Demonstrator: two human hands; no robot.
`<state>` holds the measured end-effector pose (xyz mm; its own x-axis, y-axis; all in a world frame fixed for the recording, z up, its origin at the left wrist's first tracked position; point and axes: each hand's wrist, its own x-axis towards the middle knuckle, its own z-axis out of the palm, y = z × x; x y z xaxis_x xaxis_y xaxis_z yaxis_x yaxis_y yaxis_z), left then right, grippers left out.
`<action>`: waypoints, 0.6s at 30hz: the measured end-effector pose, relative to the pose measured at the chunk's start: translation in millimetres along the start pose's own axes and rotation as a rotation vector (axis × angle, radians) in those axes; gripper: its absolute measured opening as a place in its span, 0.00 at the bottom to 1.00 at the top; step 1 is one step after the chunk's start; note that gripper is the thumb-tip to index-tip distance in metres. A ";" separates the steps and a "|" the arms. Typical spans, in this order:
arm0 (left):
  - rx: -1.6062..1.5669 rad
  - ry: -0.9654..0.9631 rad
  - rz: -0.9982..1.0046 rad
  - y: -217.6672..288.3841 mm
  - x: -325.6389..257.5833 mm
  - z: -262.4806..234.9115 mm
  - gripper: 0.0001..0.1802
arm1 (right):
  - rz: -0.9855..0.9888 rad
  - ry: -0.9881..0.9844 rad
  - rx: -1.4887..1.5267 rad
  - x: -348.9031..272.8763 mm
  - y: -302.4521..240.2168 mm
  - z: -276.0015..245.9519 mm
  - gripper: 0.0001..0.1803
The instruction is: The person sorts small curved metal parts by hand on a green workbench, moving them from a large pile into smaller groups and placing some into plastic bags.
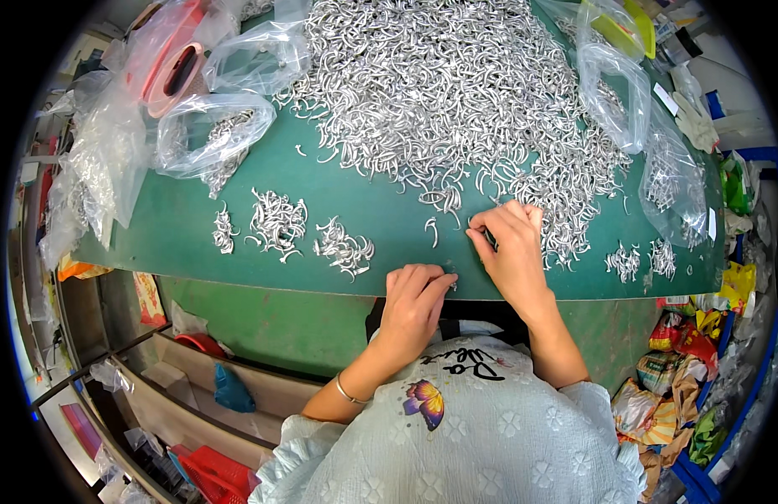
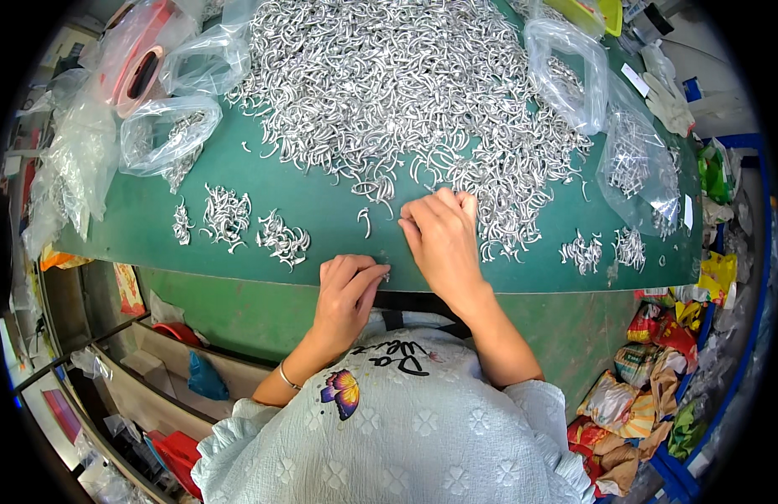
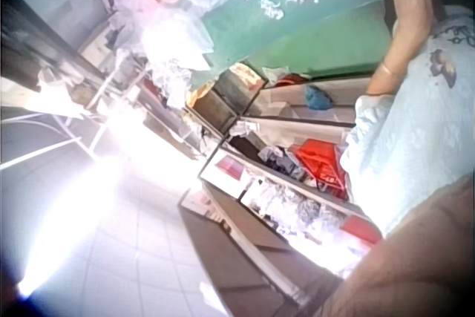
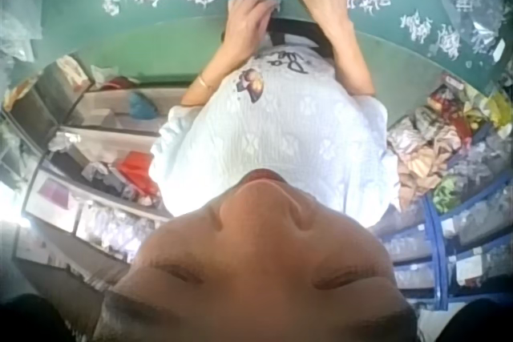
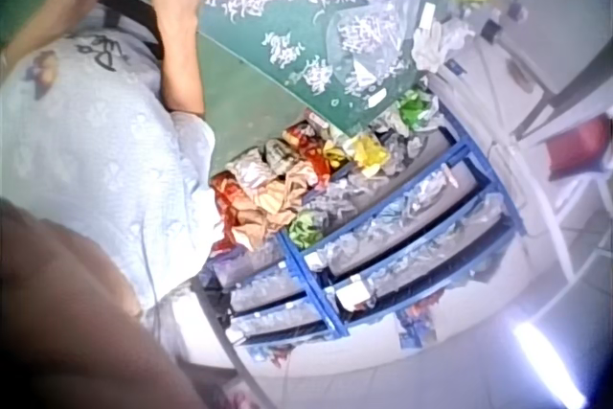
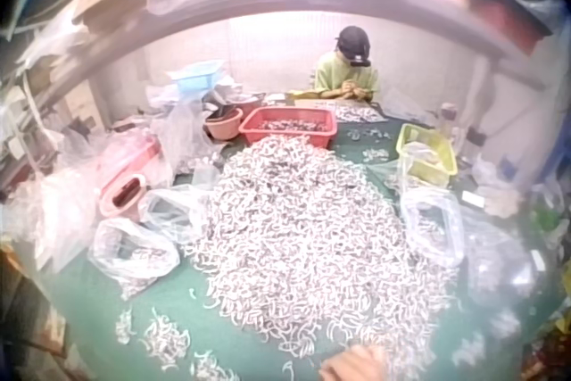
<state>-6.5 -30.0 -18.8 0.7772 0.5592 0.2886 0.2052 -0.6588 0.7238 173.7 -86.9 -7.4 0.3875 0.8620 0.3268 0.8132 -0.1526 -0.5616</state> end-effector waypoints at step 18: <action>0.012 -0.041 0.041 -7.1 -6.0 4.1 0.18 | 0.011 0.015 -0.102 7.6 -7.6 12.8 0.08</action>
<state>-10.1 -30.7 -28.3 0.8086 0.5109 0.2917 0.1797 -0.6866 0.7045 164.9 -73.1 -10.4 0.4030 0.8525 0.3330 0.8482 -0.2113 -0.4857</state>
